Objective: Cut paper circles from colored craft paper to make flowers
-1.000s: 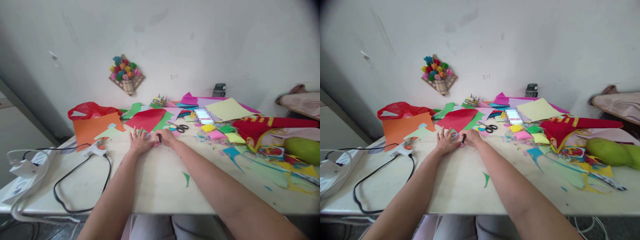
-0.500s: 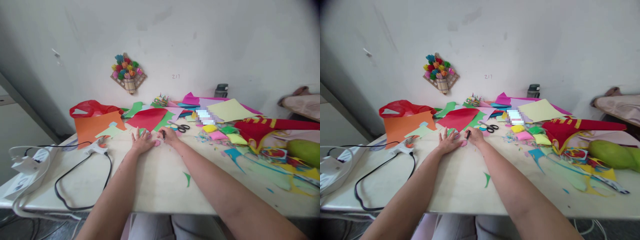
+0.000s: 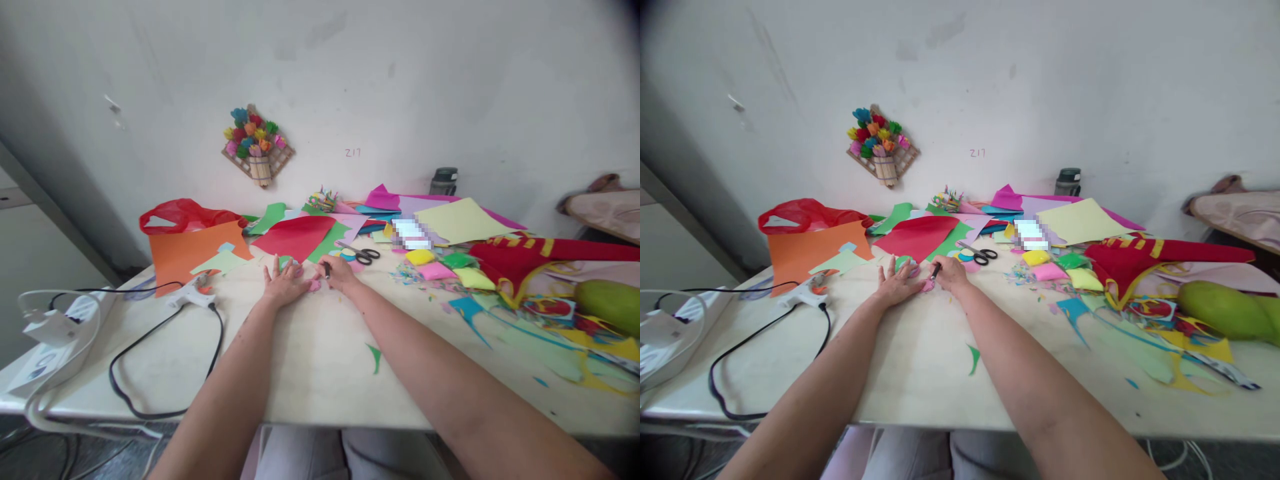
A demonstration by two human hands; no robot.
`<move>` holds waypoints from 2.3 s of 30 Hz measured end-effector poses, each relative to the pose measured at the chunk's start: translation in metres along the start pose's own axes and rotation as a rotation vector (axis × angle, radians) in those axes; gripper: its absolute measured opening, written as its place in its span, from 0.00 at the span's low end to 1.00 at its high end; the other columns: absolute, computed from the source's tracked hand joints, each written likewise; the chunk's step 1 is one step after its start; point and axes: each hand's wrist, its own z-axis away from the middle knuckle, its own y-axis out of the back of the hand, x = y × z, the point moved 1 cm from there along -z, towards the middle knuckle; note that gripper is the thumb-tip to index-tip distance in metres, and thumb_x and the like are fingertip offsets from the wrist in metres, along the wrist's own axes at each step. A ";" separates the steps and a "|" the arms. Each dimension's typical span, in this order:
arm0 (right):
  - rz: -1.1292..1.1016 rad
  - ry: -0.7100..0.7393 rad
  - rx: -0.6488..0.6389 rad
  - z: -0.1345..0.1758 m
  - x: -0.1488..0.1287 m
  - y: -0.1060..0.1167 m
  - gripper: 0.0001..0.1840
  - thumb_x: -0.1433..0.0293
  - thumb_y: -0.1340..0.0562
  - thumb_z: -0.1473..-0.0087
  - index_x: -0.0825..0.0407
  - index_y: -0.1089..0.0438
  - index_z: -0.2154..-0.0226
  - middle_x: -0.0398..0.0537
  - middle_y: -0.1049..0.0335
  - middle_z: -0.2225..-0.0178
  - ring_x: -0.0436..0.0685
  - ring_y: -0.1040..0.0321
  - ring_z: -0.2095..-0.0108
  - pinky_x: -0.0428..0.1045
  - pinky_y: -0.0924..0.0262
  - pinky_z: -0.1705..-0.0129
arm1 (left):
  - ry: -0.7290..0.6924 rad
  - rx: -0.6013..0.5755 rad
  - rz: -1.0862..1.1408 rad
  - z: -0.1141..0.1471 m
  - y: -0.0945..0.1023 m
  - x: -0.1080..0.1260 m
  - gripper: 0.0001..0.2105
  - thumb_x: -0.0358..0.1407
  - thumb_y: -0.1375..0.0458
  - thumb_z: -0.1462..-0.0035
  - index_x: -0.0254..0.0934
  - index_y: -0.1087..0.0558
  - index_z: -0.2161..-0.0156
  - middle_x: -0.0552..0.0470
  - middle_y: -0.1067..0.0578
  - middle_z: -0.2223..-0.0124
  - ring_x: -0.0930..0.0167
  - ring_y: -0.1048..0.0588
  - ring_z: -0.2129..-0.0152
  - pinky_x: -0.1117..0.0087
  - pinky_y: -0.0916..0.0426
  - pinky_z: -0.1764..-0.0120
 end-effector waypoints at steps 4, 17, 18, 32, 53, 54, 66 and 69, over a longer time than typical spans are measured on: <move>0.021 0.000 0.011 0.000 -0.001 0.000 0.08 0.66 0.45 0.51 0.50 0.35 0.78 0.39 0.28 0.77 0.45 0.43 0.87 0.43 0.48 0.79 | 0.001 0.002 0.004 -0.001 -0.001 0.000 0.33 0.58 0.56 0.51 0.47 0.44 0.42 0.56 0.53 0.36 0.57 0.70 0.40 0.45 0.71 0.45; -0.120 0.038 0.161 -0.001 -0.001 0.002 0.20 0.56 0.53 0.45 0.48 0.32 0.71 0.38 0.30 0.80 0.49 0.34 0.73 0.43 0.44 0.68 | 0.017 -0.003 0.034 -0.002 -0.002 -0.001 0.32 0.58 0.55 0.52 0.47 0.44 0.43 0.55 0.52 0.36 0.57 0.69 0.40 0.45 0.72 0.45; -0.133 0.033 0.189 -0.002 -0.003 0.003 0.21 0.55 0.53 0.45 0.48 0.32 0.73 0.39 0.31 0.79 0.49 0.34 0.71 0.44 0.44 0.67 | 0.016 -0.001 0.033 -0.002 -0.002 -0.001 0.32 0.58 0.55 0.52 0.48 0.44 0.43 0.55 0.52 0.36 0.57 0.69 0.40 0.45 0.72 0.46; -0.309 -0.027 0.023 -0.012 0.007 -0.007 0.13 0.63 0.44 0.52 0.55 0.32 0.78 0.44 0.31 0.80 0.45 0.41 0.84 0.42 0.45 0.79 | 0.064 -0.044 0.036 0.000 -0.001 0.000 0.34 0.59 0.56 0.53 0.49 0.46 0.41 0.57 0.53 0.36 0.56 0.70 0.40 0.43 0.75 0.46; 0.000 0.013 -0.036 -0.012 0.011 -0.019 0.11 0.63 0.43 0.49 0.52 0.30 0.70 0.44 0.26 0.73 0.52 0.31 0.68 0.44 0.41 0.68 | 0.151 -0.083 0.022 0.001 0.001 0.003 0.37 0.60 0.57 0.55 0.50 0.51 0.39 0.55 0.59 0.35 0.58 0.70 0.40 0.43 0.72 0.46; 0.007 0.015 -0.037 -0.012 0.011 -0.019 0.11 0.62 0.43 0.49 0.52 0.30 0.70 0.44 0.26 0.73 0.52 0.31 0.68 0.44 0.41 0.68 | 0.156 -0.088 0.022 0.001 0.002 0.003 0.37 0.60 0.57 0.55 0.49 0.52 0.39 0.55 0.59 0.35 0.57 0.70 0.40 0.43 0.72 0.46; 0.081 0.028 -0.067 -0.011 0.007 -0.018 0.11 0.63 0.44 0.48 0.51 0.29 0.69 0.44 0.26 0.73 0.51 0.31 0.69 0.43 0.43 0.68 | 0.168 -0.125 0.053 0.001 0.003 0.003 0.41 0.60 0.56 0.56 0.47 0.56 0.38 0.54 0.62 0.35 0.58 0.72 0.41 0.43 0.73 0.46; 0.102 0.036 -0.072 -0.012 0.007 -0.018 0.11 0.63 0.44 0.48 0.52 0.29 0.69 0.44 0.26 0.72 0.52 0.32 0.68 0.44 0.43 0.68 | 0.165 -0.126 0.054 0.001 0.003 0.003 0.41 0.60 0.56 0.56 0.46 0.57 0.38 0.55 0.63 0.35 0.58 0.72 0.41 0.43 0.73 0.46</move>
